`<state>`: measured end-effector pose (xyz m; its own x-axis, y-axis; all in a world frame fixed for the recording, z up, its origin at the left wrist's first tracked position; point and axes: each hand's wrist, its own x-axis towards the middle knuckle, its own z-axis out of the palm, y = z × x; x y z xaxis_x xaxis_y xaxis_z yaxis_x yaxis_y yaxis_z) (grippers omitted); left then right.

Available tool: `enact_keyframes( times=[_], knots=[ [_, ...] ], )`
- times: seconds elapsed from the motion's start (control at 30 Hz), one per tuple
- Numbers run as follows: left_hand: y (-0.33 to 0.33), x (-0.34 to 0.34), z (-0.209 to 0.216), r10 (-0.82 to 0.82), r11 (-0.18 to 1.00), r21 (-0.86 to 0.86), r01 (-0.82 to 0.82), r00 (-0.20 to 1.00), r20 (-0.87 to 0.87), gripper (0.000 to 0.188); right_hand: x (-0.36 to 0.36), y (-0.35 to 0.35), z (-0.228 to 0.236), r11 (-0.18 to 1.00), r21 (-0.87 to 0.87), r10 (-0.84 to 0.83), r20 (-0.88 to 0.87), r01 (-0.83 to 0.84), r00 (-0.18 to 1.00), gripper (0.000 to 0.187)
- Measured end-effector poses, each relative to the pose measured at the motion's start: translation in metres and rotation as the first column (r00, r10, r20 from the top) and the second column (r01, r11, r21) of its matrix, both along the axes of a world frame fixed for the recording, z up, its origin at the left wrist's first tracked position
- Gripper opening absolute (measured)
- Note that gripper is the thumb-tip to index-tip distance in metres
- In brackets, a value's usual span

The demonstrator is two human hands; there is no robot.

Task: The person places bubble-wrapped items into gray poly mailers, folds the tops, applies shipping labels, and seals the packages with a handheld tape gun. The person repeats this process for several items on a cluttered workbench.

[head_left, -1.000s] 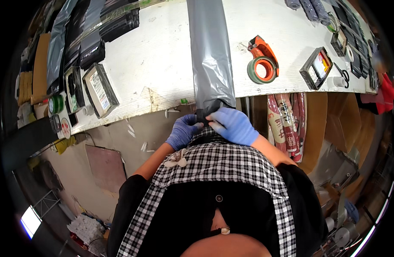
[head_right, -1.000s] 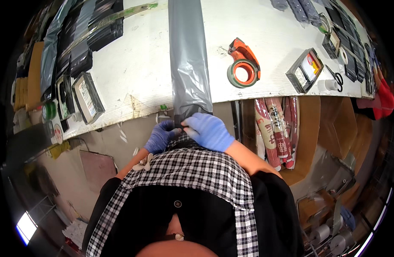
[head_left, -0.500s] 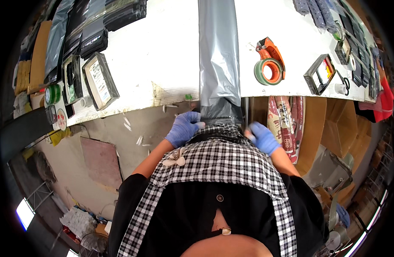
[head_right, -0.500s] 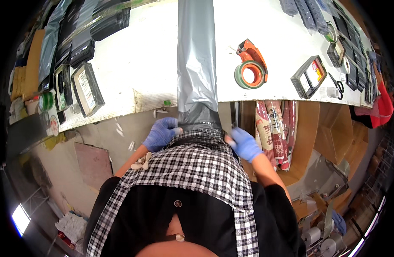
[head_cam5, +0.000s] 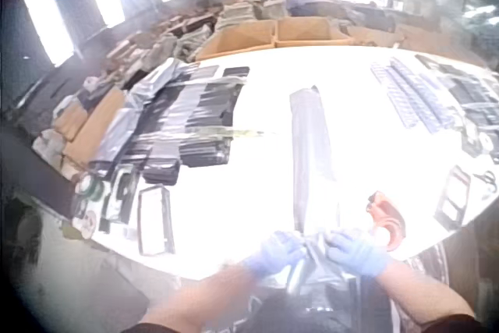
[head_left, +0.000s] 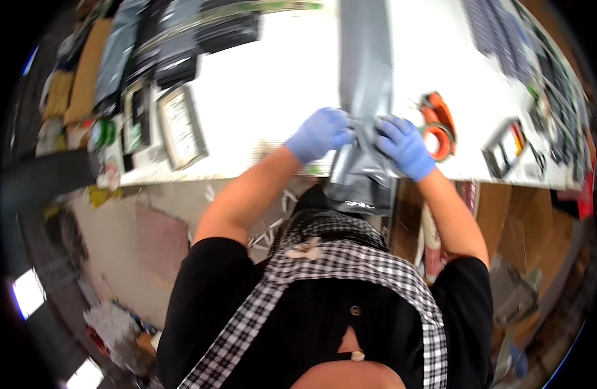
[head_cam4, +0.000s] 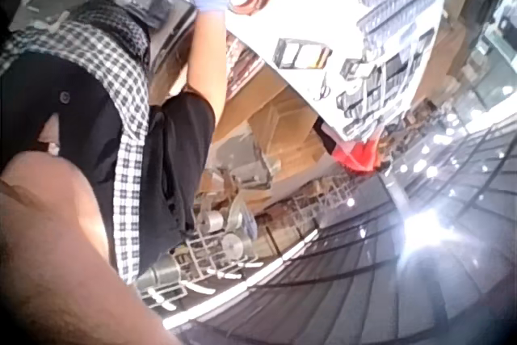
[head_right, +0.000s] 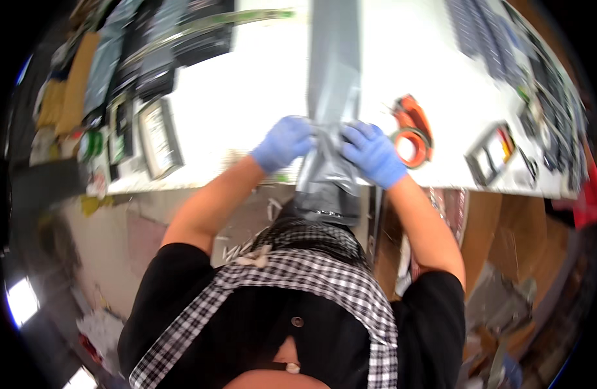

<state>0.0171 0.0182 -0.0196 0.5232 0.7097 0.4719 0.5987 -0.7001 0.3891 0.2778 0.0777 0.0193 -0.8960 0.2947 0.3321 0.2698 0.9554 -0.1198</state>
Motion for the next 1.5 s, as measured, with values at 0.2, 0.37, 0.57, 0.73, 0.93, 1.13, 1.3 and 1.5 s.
enact_keyframes(
  times=[0.2,0.37,0.57,0.73,0.93,1.13,1.3,1.5],
  knots=[
    [-0.017,-0.02,-0.017,0.173,0.964,0.191,-0.184,0.982,0.076,0.012,-0.002,-0.008,-0.018,0.994,-0.104,0.006,-0.141,-0.021,0.99,0.022],
    [-0.01,-0.002,0.033,0.156,0.9,-0.379,-0.217,0.971,-0.184,0.02,0.027,0.009,-0.081,0.609,-0.79,-0.257,-0.122,0.063,0.959,0.016],
    [-0.078,0.001,0.071,0.41,0.385,-0.893,-0.234,0.91,-0.062,0.035,0.015,-0.084,0.004,0.412,-0.884,-0.479,-0.002,0.223,0.878,0.043],
    [-0.077,0.025,0.049,0.771,0.421,-0.902,-0.096,0.561,0.301,0.038,-0.021,-0.102,-0.003,0.271,-0.955,-0.83,-0.171,0.117,0.531,0.027],
    [-0.043,0.036,0.042,0.796,0.408,-0.851,-0.331,0.585,0.154,0.046,-0.039,-0.072,-0.008,0.382,-0.837,-0.869,-0.18,0.393,0.462,0.012],
    [-0.042,0.05,0.022,0.848,0.446,-0.563,-0.696,0.529,0.017,0.087,-0.036,-0.072,-0.041,0.392,-0.618,-0.881,-0.039,0.682,0.472,0.05],
    [-0.065,0.055,0.014,0.634,0.732,-0.379,-0.567,0.77,0.072,0.086,-0.053,-0.096,0.007,0.747,-0.543,-0.612,-0.334,0.385,0.717,0.062],
    [-0.079,0.019,0.025,0.512,0.767,-0.39,-0.509,0.853,-0.106,0.062,-0.056,-0.094,-0.023,0.734,-0.539,-0.541,-0.096,0.413,0.836,0.089]
  ],
)
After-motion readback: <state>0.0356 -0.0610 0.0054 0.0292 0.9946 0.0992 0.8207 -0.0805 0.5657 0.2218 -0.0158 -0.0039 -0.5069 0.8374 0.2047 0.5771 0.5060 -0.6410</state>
